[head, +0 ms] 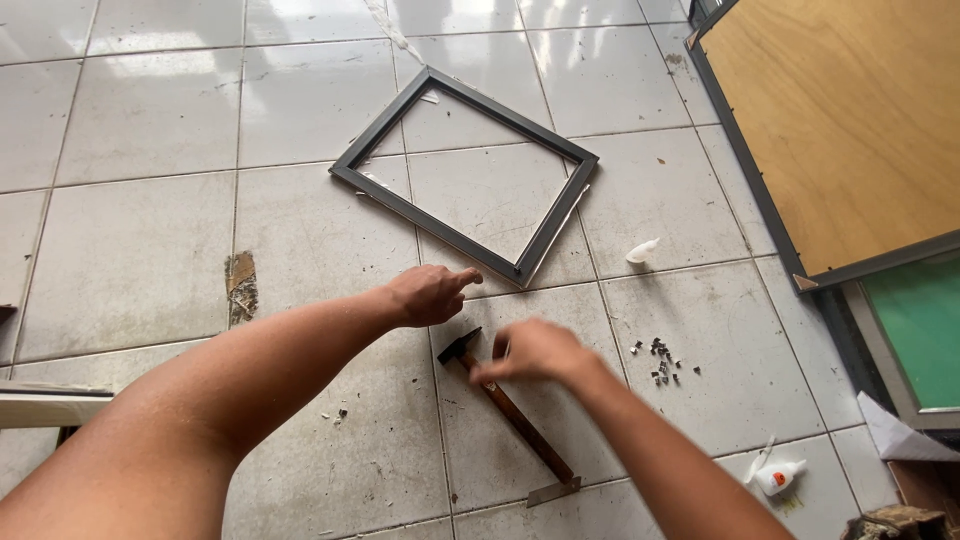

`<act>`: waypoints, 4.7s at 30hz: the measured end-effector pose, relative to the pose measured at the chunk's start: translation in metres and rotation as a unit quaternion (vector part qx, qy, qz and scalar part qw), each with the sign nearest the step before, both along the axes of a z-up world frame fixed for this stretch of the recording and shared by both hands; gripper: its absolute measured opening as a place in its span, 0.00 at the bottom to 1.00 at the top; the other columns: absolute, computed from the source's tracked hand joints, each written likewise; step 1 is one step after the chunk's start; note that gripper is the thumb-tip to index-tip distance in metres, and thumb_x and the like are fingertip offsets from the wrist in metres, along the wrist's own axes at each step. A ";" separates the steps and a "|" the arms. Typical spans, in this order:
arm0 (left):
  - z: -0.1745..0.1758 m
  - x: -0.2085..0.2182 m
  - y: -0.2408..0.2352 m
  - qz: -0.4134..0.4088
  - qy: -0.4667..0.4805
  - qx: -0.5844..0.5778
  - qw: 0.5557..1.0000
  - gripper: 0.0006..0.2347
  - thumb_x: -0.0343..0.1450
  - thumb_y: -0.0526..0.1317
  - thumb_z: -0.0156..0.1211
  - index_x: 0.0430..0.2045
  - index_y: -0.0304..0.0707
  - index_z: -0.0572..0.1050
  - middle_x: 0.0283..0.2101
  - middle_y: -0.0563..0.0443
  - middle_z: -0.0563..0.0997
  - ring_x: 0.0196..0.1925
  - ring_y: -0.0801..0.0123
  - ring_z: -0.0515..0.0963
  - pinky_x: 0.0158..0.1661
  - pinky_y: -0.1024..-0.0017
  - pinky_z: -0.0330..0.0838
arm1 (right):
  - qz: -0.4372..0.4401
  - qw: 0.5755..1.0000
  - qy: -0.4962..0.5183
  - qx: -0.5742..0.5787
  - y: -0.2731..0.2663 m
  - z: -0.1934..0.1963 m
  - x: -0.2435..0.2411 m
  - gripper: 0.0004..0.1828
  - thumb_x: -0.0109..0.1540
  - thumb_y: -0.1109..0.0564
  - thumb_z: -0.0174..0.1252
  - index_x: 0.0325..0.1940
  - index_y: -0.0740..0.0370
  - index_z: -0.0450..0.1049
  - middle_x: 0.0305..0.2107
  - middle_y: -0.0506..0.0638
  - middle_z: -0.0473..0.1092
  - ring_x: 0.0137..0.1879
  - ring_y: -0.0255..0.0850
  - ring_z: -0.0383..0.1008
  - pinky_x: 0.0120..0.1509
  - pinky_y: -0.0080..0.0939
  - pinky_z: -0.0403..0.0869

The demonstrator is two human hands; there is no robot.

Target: Assembling the corners of a frame by applying glue and hammering the joints together on the floor.

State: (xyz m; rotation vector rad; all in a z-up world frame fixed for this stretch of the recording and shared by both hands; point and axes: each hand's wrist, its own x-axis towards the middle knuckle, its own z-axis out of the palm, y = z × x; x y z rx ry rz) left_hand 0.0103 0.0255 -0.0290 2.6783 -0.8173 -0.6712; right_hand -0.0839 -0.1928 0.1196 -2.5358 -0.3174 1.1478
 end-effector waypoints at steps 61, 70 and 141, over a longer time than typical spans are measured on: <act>0.051 -0.021 -0.062 0.023 0.035 0.059 0.997 0.34 0.76 0.37 0.51 0.80 0.78 0.62 0.51 0.32 0.88 0.60 0.42 0.88 0.57 0.46 0.84 | -0.198 0.954 -0.222 0.036 -0.034 -0.061 0.003 0.34 0.79 0.46 0.36 0.89 0.19 0.48 0.45 0.76 0.82 0.54 0.74 0.85 0.60 0.75 0.83; 0.064 -0.022 -0.062 0.017 0.040 0.058 0.997 0.33 0.76 0.36 0.52 0.80 0.77 0.63 0.51 0.33 0.88 0.58 0.44 0.89 0.56 0.48 0.85 | -0.162 0.965 -0.208 0.008 -0.045 -0.072 0.013 0.37 0.77 0.49 0.44 0.90 0.22 0.48 0.40 0.76 0.82 0.49 0.74 0.86 0.53 0.71 0.84; -0.013 -0.011 -0.023 -0.069 -0.291 -0.033 0.954 0.30 0.80 0.61 0.54 0.79 0.57 0.65 0.78 0.41 0.69 0.80 0.36 0.66 0.69 0.31 0.64 | -0.102 0.865 -0.364 0.329 -0.064 -0.161 0.109 0.21 0.69 0.64 0.64 0.63 0.46 0.87 0.42 0.58 0.82 0.38 0.52 0.86 0.41 0.51 0.84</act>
